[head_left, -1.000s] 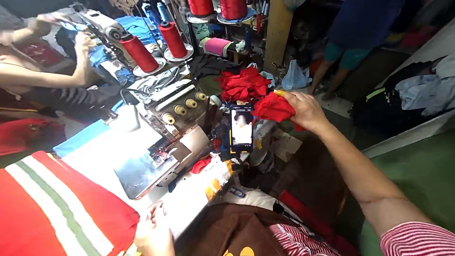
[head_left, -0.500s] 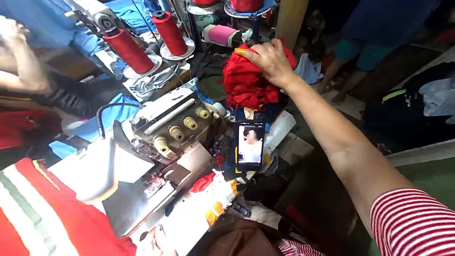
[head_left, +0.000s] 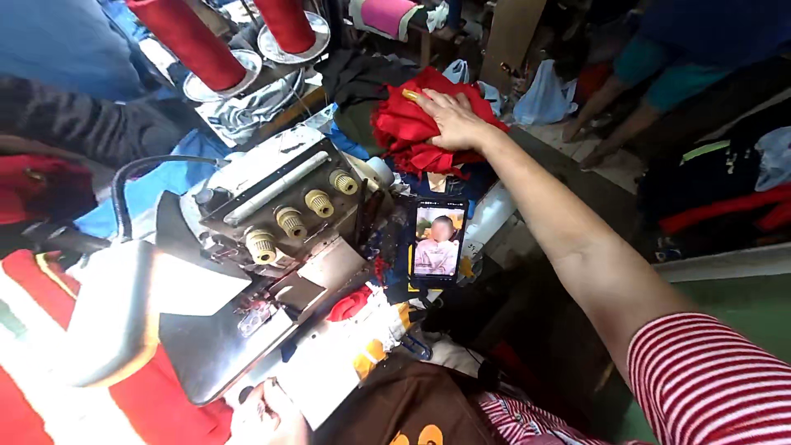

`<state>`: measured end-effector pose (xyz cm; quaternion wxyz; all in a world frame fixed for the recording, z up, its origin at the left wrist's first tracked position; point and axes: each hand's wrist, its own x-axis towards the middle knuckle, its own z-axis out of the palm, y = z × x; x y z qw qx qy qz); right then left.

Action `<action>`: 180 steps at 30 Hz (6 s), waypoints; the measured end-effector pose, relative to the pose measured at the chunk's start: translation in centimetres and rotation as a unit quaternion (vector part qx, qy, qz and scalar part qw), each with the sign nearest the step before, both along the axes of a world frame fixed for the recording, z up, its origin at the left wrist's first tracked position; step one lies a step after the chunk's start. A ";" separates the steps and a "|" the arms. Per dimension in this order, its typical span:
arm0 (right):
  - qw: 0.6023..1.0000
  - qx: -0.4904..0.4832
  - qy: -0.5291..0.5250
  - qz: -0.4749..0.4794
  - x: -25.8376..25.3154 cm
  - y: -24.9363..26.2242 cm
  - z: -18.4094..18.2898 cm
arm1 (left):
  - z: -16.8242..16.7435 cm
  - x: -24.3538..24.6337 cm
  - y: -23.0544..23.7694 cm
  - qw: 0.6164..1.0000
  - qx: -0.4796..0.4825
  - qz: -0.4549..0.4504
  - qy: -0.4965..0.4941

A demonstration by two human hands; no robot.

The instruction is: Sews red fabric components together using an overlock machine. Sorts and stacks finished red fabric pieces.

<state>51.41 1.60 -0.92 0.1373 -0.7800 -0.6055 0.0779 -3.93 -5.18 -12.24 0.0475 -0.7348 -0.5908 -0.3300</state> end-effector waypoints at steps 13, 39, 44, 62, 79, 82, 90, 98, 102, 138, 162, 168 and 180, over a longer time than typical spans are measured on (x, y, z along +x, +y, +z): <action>0.943 0.299 0.138 0.047 -8.3 -13.3 4.4 | 1.4 0.5 -0.5 0.994 -0.107 0.030 0.015; 0.850 0.142 0.363 0.353 -33.0 -12.2 -2.4 | 6.3 -7.5 2.7 0.990 -0.119 -0.032 0.063; 0.841 0.090 0.450 0.284 -34.8 -8.6 -7.4 | 5.3 -7.6 4.2 0.978 -0.156 -0.001 0.138; 0.821 0.125 0.517 0.206 -35.5 -7.9 -10.5 | 8.0 -7.7 7.3 0.976 -0.132 0.175 0.000; 0.789 0.131 0.566 0.199 -35.4 -7.8 -9.6 | 17.7 -12.4 -1.4 0.957 -0.257 0.058 -0.120; 0.791 0.140 0.559 0.203 -35.3 -7.8 -9.7 | 16.8 -9.1 -7.9 0.960 -0.273 -0.040 -0.055; 0.830 0.142 0.502 0.198 -35.7 -8.3 -9.2 | 4.5 -6.8 -11.3 0.834 -0.434 -0.206 -0.272; 0.821 0.157 0.515 0.190 -35.7 -8.3 -9.3 | 3.7 -19.7 -7.5 0.837 0.025 0.239 -0.491; 0.818 0.161 0.521 0.181 -35.9 -8.4 -9.0 | 0.2 -26.2 -5.4 0.811 0.033 0.349 -0.469; 0.610 -0.196 0.767 0.012 -47.9 -8.1 -3.3 | 7.8 -7.8 -9.6 0.803 -0.268 -0.243 -0.474; 0.555 -0.123 0.818 -0.091 -44.3 -8.2 -5.8 | -0.5 -22.0 -11.5 0.808 -0.064 0.268 -0.520; 0.579 -0.126 0.800 -0.094 -44.7 -8.2 -5.2 | 2.3 -20.5 -12.4 0.901 -0.037 0.253 -0.349; 0.688 -0.126 0.715 0.007 -45.1 -8.4 -6.5 | 5.3 -9.9 -6.3 0.975 -0.086 0.000 -0.205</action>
